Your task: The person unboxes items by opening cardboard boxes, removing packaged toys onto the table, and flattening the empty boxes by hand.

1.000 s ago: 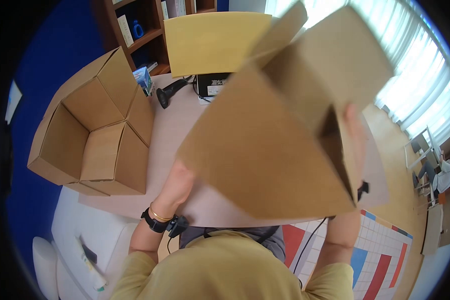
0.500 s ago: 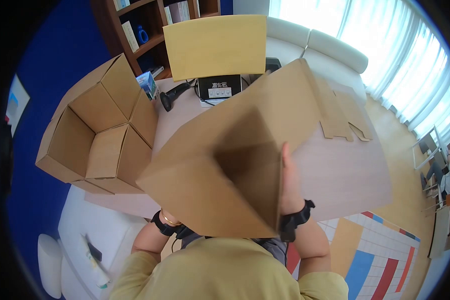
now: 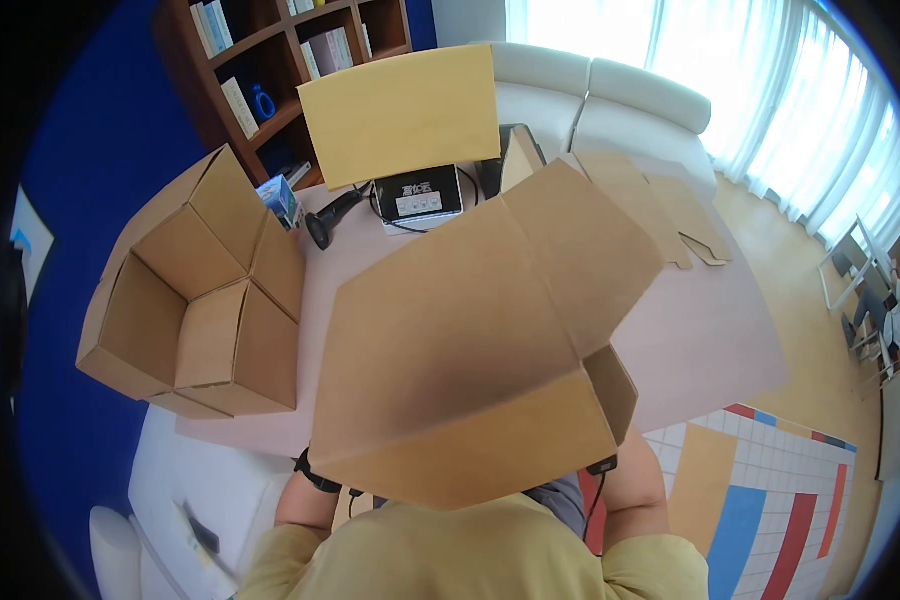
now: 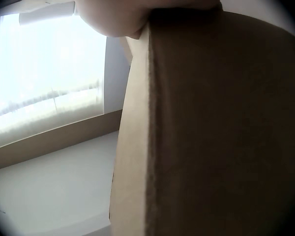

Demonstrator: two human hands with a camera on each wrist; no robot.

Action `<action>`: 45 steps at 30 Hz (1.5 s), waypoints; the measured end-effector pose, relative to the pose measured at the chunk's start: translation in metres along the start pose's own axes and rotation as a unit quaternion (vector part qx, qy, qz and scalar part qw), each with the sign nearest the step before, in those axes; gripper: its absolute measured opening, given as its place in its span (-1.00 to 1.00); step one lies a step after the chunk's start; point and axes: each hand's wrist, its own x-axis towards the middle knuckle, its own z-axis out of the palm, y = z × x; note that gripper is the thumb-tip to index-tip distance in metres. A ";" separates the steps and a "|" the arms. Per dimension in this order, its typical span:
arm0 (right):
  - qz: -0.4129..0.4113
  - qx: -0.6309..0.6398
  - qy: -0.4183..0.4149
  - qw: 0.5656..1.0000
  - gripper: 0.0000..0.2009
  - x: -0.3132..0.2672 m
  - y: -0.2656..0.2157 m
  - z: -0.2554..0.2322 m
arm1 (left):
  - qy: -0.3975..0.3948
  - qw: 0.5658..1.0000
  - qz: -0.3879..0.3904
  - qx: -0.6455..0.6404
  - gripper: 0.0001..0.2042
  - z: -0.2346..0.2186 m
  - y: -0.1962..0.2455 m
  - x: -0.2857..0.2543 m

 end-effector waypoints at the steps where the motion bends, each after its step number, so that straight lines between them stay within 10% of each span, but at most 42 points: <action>1: -0.004 0.002 0.000 1.000 -0.56 -0.001 -0.002 -0.002 | 0.001 1.000 0.005 0.014 -0.59 -0.005 0.003 -0.005; 2: -0.008 0.003 0.000 1.000 -0.56 -0.002 -0.004 -0.004 | 0.001 1.000 0.011 0.027 -0.59 -0.025 0.011 -0.070; 8: -0.059 0.011 -0.011 0.998 -0.56 -0.001 -0.033 -0.014 | -0.011 0.993 0.068 0.095 -0.61 -0.031 0.000 -0.064; 11: -0.075 0.010 0.004 0.997 -0.56 -0.014 -0.045 -0.029 | -0.016 0.992 -0.122 0.018 -0.67 -0.033 -0.007 -0.064; 13: -0.085 0.012 0.012 0.996 -0.56 -0.022 -0.051 -0.038 | -0.048 0.942 0.084 0.322 -0.72 -0.012 0.012 -0.055; 17: -0.104 0.015 0.023 0.994 -0.56 -0.037 -0.067 -0.054 | 0.022 0.935 0.217 0.279 -0.67 0.008 0.020 -0.024; 19: -0.112 0.018 0.032 0.993 -0.55 -0.047 -0.073 -0.061 | -0.080 0.763 0.382 0.514 -0.51 0.014 0.041 -0.024; 22: -0.116 0.021 0.054 0.992 -0.55 -0.066 -0.080 -0.076 | -0.162 0.654 0.347 0.652 -0.41 0.026 0.046 -0.027; 28: -0.128 0.029 0.094 0.987 -0.55 -0.102 -0.091 -0.100 | -0.227 0.640 0.314 0.664 -0.40 0.055 0.026 -0.009; 41: -0.193 -0.080 0.092 0.974 -0.49 -0.123 -0.127 -0.097 | -0.386 0.733 0.245 0.504 -0.16 0.058 0.037 0.005; 43: -0.199 -0.102 0.043 0.974 -0.47 -0.106 -0.126 -0.092 | -0.100 0.957 0.247 0.115 -0.08 0.044 0.031 0.007; 45: -0.202 -0.124 -0.010 0.971 -0.46 -0.086 -0.118 -0.083 | 0.014 0.995 0.103 0.004 -0.20 0.033 0.042 0.007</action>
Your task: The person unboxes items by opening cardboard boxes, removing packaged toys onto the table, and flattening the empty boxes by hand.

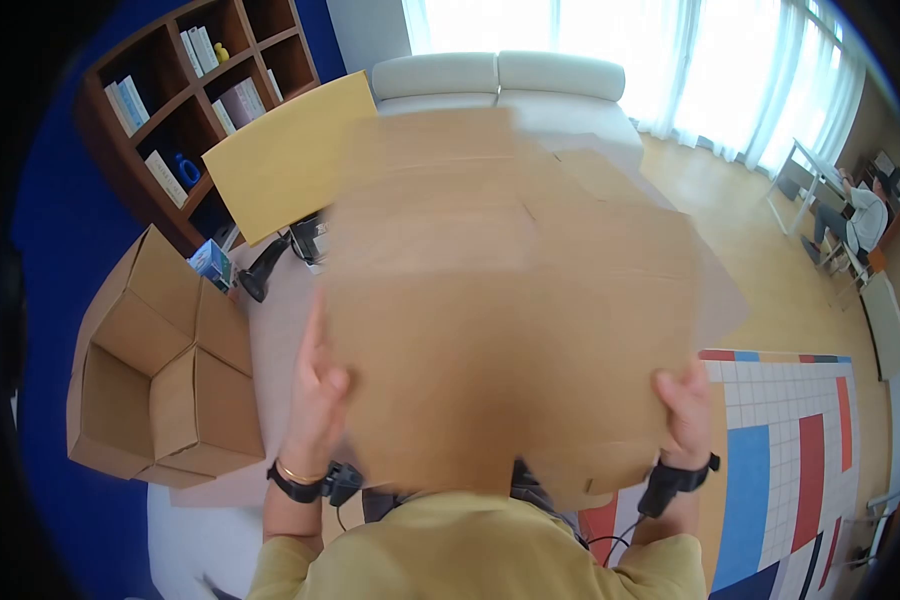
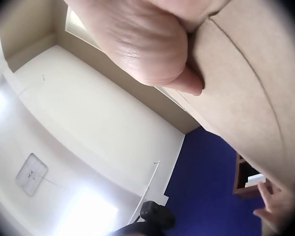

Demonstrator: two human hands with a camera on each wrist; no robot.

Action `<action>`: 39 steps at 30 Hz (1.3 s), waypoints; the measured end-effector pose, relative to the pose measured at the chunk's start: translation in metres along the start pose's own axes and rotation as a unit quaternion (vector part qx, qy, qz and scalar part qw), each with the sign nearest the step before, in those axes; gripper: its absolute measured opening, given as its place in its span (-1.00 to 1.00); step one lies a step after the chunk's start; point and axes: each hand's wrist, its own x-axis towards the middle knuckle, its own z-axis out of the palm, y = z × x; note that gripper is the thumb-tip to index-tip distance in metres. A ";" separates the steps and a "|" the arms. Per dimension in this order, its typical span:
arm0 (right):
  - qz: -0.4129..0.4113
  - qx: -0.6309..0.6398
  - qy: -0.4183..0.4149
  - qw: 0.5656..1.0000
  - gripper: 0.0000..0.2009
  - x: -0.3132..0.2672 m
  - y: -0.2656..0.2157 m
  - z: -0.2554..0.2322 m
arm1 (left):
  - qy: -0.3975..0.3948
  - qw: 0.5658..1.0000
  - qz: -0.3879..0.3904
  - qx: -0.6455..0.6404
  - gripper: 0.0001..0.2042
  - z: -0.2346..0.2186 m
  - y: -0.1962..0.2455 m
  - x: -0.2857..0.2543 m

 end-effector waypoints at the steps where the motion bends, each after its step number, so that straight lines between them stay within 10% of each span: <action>1: 0.031 -0.027 -0.033 0.999 -0.45 0.008 0.009 0.008 | 0.002 1.000 0.001 0.001 -0.20 -0.014 0.001 -0.003; 3: 0.062 -0.053 -0.066 0.994 -0.44 0.028 0.025 0.017 | 0.023 0.954 -0.230 -0.191 -0.38 -0.040 -0.003 -0.011; 6: 0.137 -0.103 -0.167 0.971 -0.38 0.053 0.050 0.015 | 0.124 0.954 -0.188 -0.200 -0.52 -0.043 -0.002 -0.014; 8: 0.209 0.297 -0.184 0.913 -0.29 0.061 0.070 0.006 | 0.134 0.949 -0.160 -0.234 -0.53 -0.053 -0.002 -0.015; 13: 0.148 0.411 -0.362 0.823 -0.25 0.023 0.101 0.050 | 0.176 0.918 -0.096 -0.343 -0.57 -0.054 -0.004 -0.005; 14: 0.148 0.410 -0.362 0.824 -0.25 0.013 0.102 0.059 | 0.184 0.910 -0.101 -0.358 -0.56 -0.055 -0.015 -0.003; 16: 0.169 -0.027 -0.281 0.944 -0.29 -0.003 0.099 0.072 | 0.190 0.901 -0.111 -0.374 -0.56 -0.046 -0.023 -0.002; 20: 0.329 0.178 -0.115 0.920 -0.27 -0.010 0.090 0.086 | 0.185 0.932 -0.092 -0.299 -0.50 -0.032 -0.021 -0.009; 26: 0.215 0.141 -0.064 0.964 -0.27 -0.010 0.069 0.061 | 0.117 0.948 -0.118 -0.272 -0.49 -0.025 -0.009 -0.016; 30: 0.002 0.181 -0.075 0.981 -0.26 0.018 0.006 0.030 | 0.005 0.936 -0.113 -0.333 -0.37 -0.025 0.001 -0.014; 39: -0.142 -0.064 0.002 0.988 -0.42 0.195 -0.076 0.045 | 0.090 0.956 -0.160 -0.228 -0.38 -0.034 -0.001 -0.030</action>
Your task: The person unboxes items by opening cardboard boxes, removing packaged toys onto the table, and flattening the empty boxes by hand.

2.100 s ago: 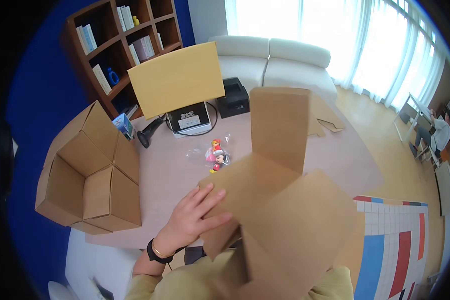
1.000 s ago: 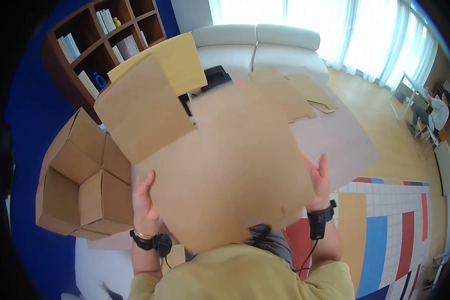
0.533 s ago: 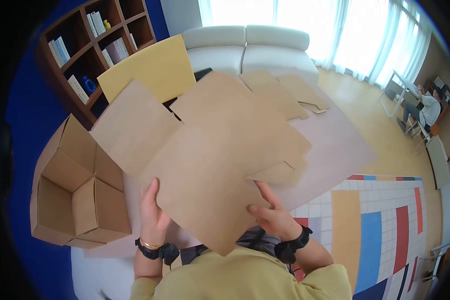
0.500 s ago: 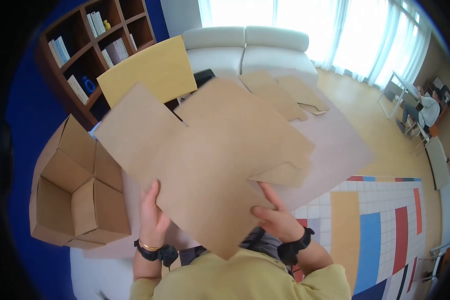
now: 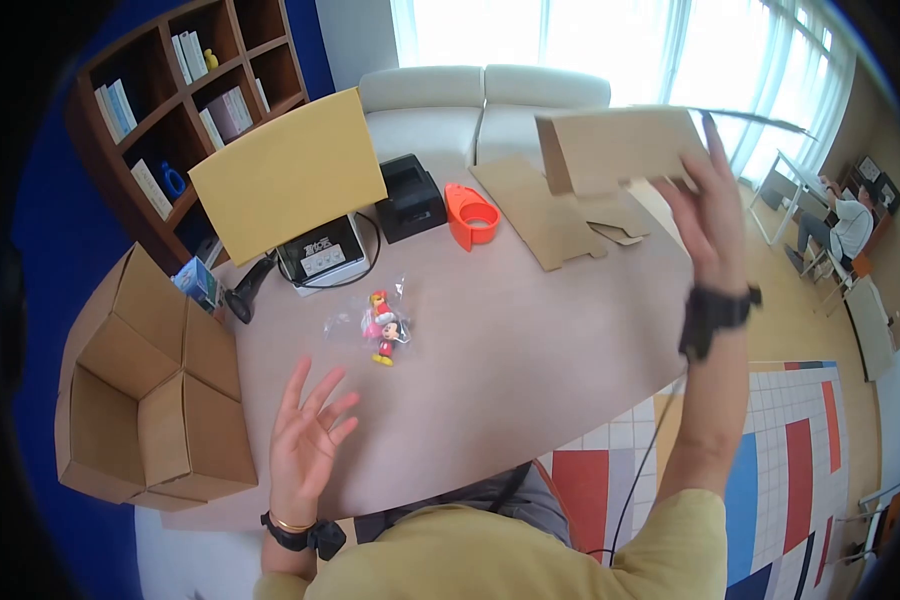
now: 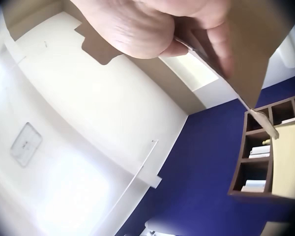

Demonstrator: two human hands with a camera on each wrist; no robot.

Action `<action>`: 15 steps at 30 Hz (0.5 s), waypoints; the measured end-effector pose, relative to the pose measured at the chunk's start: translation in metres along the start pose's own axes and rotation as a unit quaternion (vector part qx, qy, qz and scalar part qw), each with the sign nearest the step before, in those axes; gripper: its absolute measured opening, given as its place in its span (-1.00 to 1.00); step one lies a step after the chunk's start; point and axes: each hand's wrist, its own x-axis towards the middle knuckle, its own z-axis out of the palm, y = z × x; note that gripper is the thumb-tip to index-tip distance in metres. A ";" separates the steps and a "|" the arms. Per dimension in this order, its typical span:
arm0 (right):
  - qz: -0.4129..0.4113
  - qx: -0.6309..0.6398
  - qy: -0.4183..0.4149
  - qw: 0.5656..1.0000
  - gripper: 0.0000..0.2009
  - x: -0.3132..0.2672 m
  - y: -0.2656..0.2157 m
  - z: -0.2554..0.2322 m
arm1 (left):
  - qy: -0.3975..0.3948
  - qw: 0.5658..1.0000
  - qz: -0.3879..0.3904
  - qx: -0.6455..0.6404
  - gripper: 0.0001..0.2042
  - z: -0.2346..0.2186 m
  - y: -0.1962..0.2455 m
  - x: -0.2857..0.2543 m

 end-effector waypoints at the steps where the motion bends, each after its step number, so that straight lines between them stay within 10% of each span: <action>1: -0.010 0.022 -0.016 1.000 -0.43 0.026 0.015 -0.003 | -0.002 1.000 0.003 0.000 -0.38 -0.001 -0.001 -0.001; 6: 0.085 0.077 -0.107 0.988 -0.38 0.103 0.112 -0.047 | 0.071 0.997 0.036 0.000 -0.40 -0.008 0.001 -0.011; 11: 0.266 0.133 0.067 0.952 -0.38 0.092 0.270 -0.133 | 0.104 0.993 0.039 -0.029 -0.40 -0.022 0.003 -0.018; 13: 0.320 -0.079 0.029 0.944 -0.49 0.062 0.278 -0.137 | 0.113 0.992 0.038 -0.031 -0.40 -0.025 0.003 -0.020; 15: 0.341 -0.013 0.082 0.937 -0.52 0.052 0.268 -0.136 | 0.113 0.993 0.037 -0.027 -0.40 -0.029 0.004 -0.020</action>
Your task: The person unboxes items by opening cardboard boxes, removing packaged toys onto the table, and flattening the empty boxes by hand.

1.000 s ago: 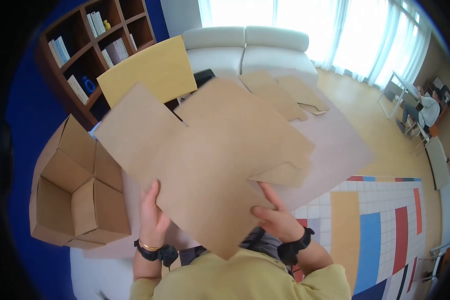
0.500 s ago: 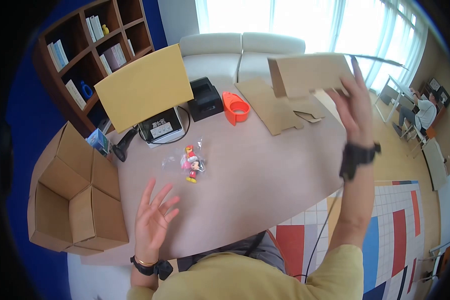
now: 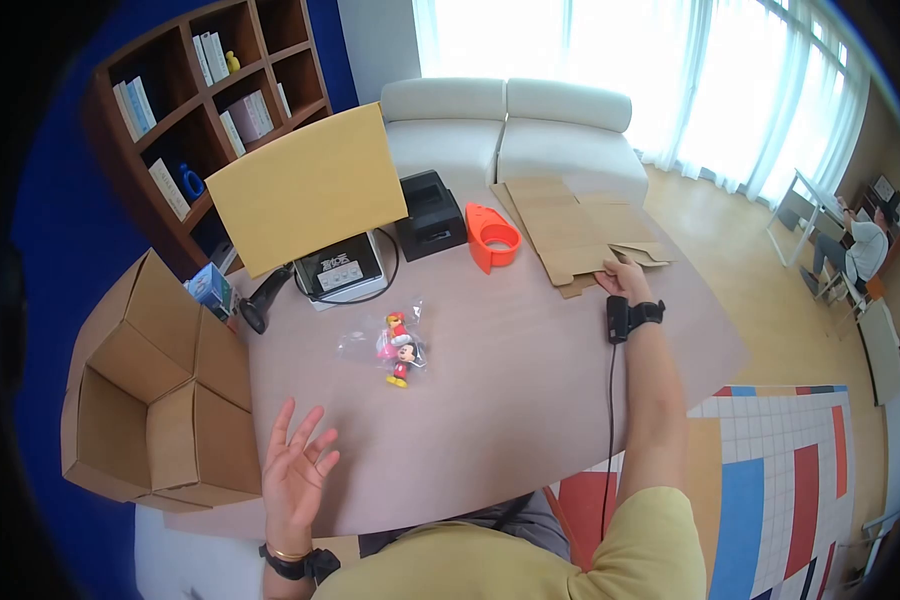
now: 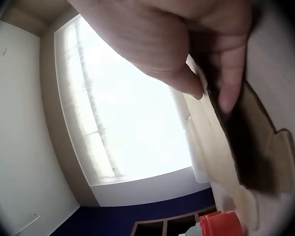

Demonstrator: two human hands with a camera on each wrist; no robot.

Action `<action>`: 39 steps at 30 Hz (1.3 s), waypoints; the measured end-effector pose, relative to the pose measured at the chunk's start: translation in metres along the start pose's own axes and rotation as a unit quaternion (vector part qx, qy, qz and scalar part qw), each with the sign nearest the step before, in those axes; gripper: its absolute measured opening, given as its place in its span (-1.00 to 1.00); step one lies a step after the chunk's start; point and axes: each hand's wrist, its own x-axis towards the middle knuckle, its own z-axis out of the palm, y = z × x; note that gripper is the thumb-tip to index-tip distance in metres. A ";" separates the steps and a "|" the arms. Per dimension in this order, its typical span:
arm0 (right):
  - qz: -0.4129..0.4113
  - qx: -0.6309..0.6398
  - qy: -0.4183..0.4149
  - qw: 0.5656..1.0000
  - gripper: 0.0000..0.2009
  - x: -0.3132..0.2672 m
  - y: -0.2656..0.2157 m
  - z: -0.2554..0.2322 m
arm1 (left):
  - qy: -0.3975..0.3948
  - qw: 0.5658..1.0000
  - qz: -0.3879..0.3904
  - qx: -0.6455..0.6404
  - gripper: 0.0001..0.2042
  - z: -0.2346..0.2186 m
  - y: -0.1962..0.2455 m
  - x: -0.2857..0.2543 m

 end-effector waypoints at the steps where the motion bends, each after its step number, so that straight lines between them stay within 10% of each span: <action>1: 0.002 -0.001 0.000 1.000 -0.52 0.000 -0.005 -0.001 | 0.002 1.000 0.000 0.000 -0.40 -0.001 0.001 0.000; 11: 0.034 -0.254 0.001 0.967 -0.38 -0.025 -0.033 -0.012 | -0.017 1.000 -0.005 0.022 -0.42 -0.005 -0.002 0.003; 13: -0.036 -0.700 0.076 0.709 -0.38 -0.042 -0.048 0.005 | -0.012 1.000 0.000 0.019 -0.43 -0.008 0.001 0.000; 16: -0.231 -0.773 0.121 0.578 -0.35 -0.048 -0.030 0.038 | 0.018 0.998 0.043 0.050 -0.44 -0.012 0.012 -0.012; 20: -0.241 -0.853 -0.075 0.456 -0.44 -0.052 0.015 0.080 | 0.052 0.975 0.139 0.168 -0.54 -0.015 0.035 -0.019; 28: -0.174 -0.828 -0.118 0.521 -0.44 -0.007 0.015 0.095 | 0.094 0.811 0.356 0.454 -0.61 -0.036 0.072 -0.062; 31: -0.176 -0.822 -0.116 0.529 -0.46 0.003 0.015 0.089 | 0.245 0.429 0.398 0.773 -0.53 -0.057 0.096 -0.062; 34: -0.201 -0.815 -0.068 0.540 -0.48 -0.017 0.011 0.105 | 0.256 0.322 0.220 0.884 -0.38 -0.088 0.109 -0.063; 39: -0.466 -0.628 -0.099 0.615 -0.66 -0.078 0.013 0.154 | 0.258 0.337 0.211 0.881 -0.24 -0.080 0.090 -0.059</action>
